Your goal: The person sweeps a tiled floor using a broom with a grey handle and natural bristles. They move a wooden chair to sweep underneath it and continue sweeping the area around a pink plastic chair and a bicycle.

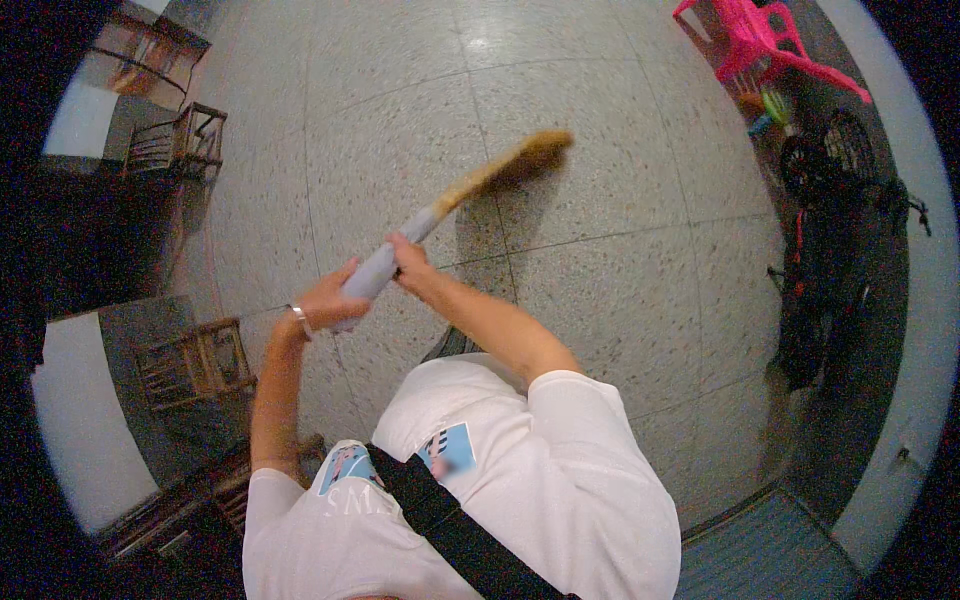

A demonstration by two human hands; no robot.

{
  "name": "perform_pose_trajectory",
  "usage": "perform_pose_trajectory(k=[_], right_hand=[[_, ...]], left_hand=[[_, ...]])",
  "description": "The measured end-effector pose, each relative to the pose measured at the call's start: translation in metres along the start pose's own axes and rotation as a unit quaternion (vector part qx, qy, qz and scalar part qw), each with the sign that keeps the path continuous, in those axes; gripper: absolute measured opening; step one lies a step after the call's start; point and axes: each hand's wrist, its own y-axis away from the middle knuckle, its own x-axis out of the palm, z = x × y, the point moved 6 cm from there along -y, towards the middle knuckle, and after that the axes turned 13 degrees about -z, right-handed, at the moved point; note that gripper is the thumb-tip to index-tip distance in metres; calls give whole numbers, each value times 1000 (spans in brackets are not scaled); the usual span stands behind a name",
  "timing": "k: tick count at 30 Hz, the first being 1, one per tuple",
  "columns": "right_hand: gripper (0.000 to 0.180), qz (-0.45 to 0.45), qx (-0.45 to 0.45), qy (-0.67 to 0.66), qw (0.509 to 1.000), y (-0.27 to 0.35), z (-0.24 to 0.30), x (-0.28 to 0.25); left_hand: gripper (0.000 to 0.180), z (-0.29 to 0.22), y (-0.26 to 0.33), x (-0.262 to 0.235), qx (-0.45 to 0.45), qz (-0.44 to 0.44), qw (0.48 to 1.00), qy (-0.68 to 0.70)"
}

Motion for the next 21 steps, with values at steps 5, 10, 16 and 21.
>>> perform_pose_trajectory(k=[5, 10, 16, 21], right_hand=[[39, -9, -55, 18, 998, -6, 77, -63], [35, -66, -109, 6, 992, 15, 157, -145], [50, -210, -60, -129, 967, -6, 227, -287], [38, -306, -47, -131, 942, -33, 243, -327]], left_hand=[[93, -24, -52, 103, 156, -48, 982, 100], [90, -96, -60, 152, 176, 54, 975, 127], [70, -198, -76, 194, 48, 279, 916, 284], [61, -242, -104, 214, -23, 310, 904, 295]])
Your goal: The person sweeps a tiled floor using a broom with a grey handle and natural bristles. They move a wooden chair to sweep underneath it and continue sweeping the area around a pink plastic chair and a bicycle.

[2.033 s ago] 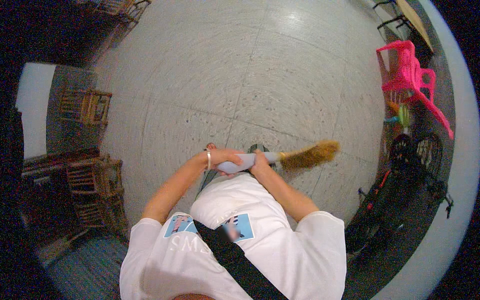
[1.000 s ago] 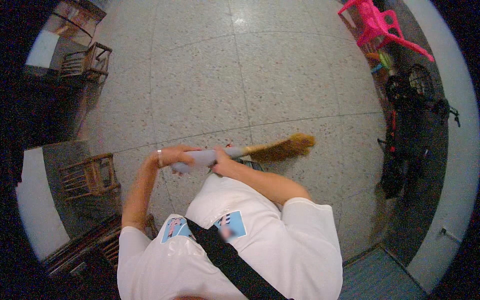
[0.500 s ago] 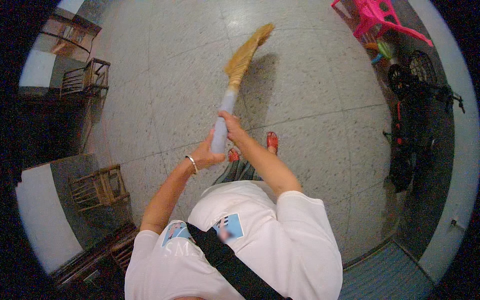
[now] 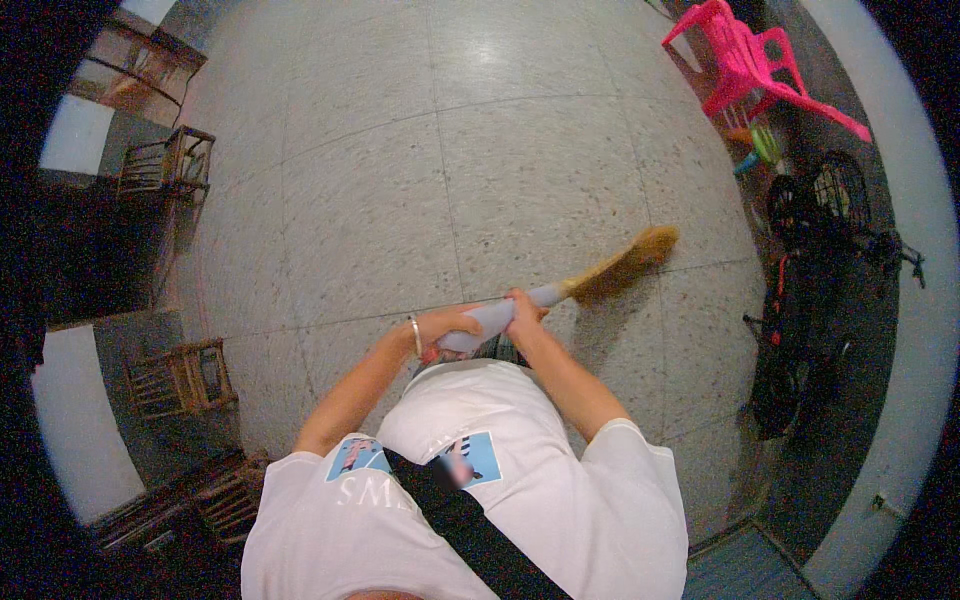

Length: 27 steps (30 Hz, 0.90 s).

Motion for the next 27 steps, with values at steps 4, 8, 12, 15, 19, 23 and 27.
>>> perform_pose_trajectory(k=[4, 8, 12, 15, 19, 23, 27], right_hand=[[51, -65, 9, 72, 995, 129, 9, 45], [58, 26, -37, 84, 995, 123, 17, 102], [54, 202, -50, 101, 973, 103, 50, 148], [51, 278, -74, 81, 954, 123, 102, 151], [54, 233, -165, 49, 957, 127, 165, 128], [76, 120, -217, -18, 969, 88, 207, 90], [81, -16, -206, -101, 973, 54, 237, 54]], left_hand=[[60, -5, 16, -31, -4, -56, 998, 9], [68, -49, 32, -30, 50, -148, 988, -6], [83, -71, -1, -22, 107, -224, 964, -95], [91, -75, -46, -11, 211, -219, 941, -150], [92, -127, -47, 27, 206, -145, 952, -171], [84, -131, -97, 28, 175, -29, 972, -154], [71, -157, -139, 43, 22, 106, 992, -65]])
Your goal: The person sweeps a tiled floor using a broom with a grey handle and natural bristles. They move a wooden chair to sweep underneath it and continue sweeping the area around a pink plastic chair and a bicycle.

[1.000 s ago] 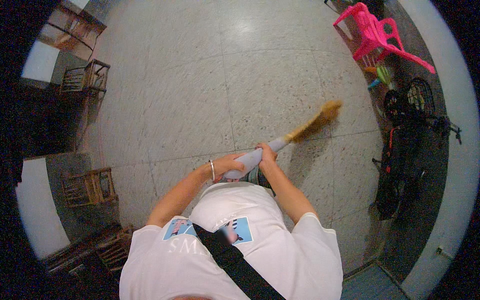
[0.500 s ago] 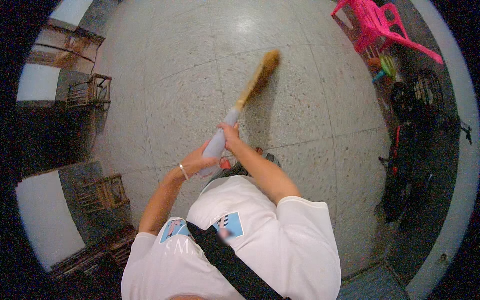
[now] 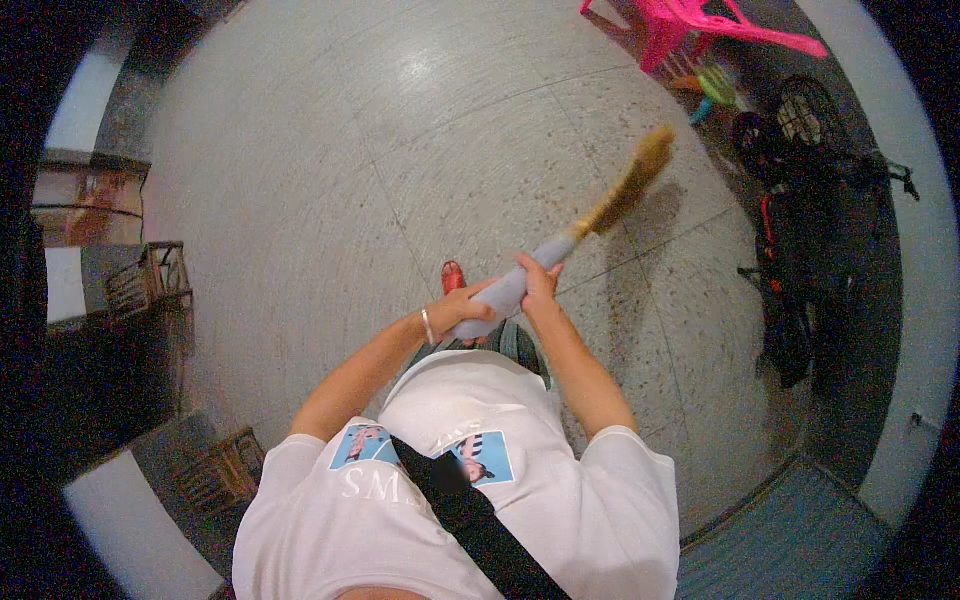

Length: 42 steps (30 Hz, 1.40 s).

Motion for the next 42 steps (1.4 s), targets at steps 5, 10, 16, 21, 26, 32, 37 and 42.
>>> perform_pose_trajectory(k=[5, 10, 16, 21, 26, 32, 37, 42], right_hand=[[87, -125, 91, 18, 988, -59, -11, 9], [91, -61, 108, 2, 992, -40, -56, 96], [100, 77, 108, 144, 981, 44, -96, 242], [98, 253, 21, 174, 951, 30, -72, 312], [87, 227, -28, 126, 965, 12, -2, 309], [96, 110, -21, 179, 977, -109, 107, 271], [59, -33, 22, 125, 991, -294, 192, 240], [39, 22, 134, 133, 982, -326, 225, 296]], left_hand=[[55, -21, -61, -29, -51, 33, 998, 21], [51, -25, -42, -107, -66, -32, 996, 54], [67, -54, 41, -191, -16, -172, 980, 99], [77, -108, 43, -188, 64, -231, 967, 86], [84, -135, 2, -173, 110, -192, 972, 81], [80, -169, -75, -150, -20, -28, 985, 171], [74, -188, -118, -144, -8, -71, 967, 245], [54, -171, -141, -154, 12, -204, 906, 370]])
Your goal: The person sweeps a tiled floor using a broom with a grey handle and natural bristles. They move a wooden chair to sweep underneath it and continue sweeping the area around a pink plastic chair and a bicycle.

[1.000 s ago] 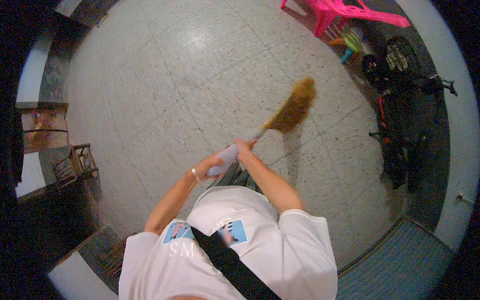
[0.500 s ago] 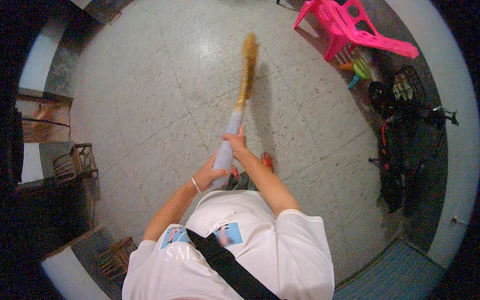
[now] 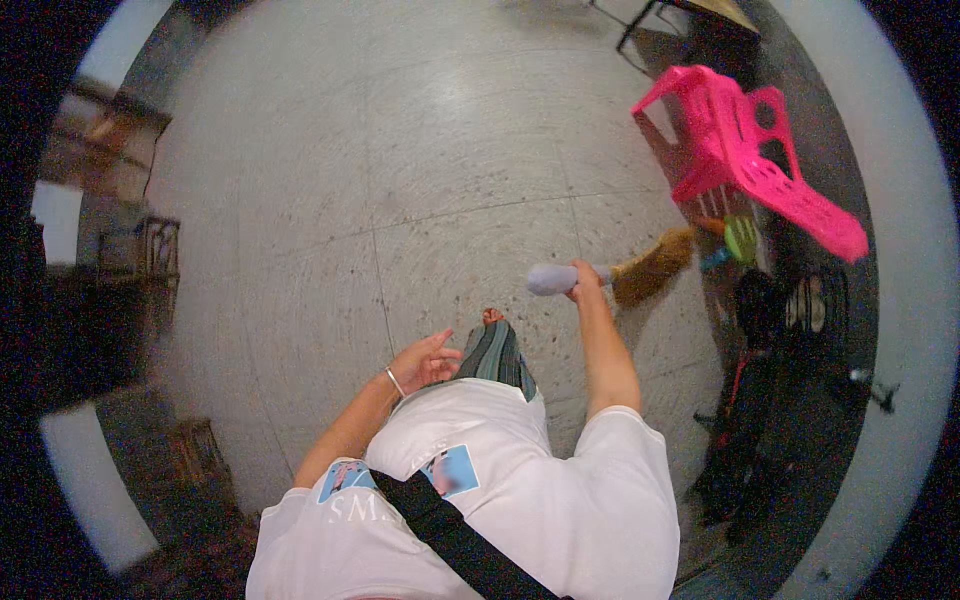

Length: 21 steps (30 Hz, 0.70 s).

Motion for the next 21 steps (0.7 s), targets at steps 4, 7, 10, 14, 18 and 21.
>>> perform_pose_trajectory(k=[4, 7, 10, 14, 18, 21], right_hand=[[54, -13, -22, 92, 995, 17, -63, 72], [74, -30, -78, 249, 965, 81, -141, 124], [91, 87, -118, 304, 941, 159, -179, 162], [86, 272, -111, 383, 876, 166, -213, 221], [39, 440, -68, 442, 779, 192, -200, 259], [45, 521, 28, 489, 699, 230, -172, 256]], left_hand=[[48, 7, -14, -6, 40, -70, 989, 121], [39, 17, -22, -31, 79, -144, 962, 216], [28, 29, -32, -48, 107, -179, 927, 312], [24, 40, -38, -56, 121, -216, 885, 394], [31, 30, -19, -43, 150, -231, 867, 416], [34, 27, -22, -42, 167, -234, 845, 452]])
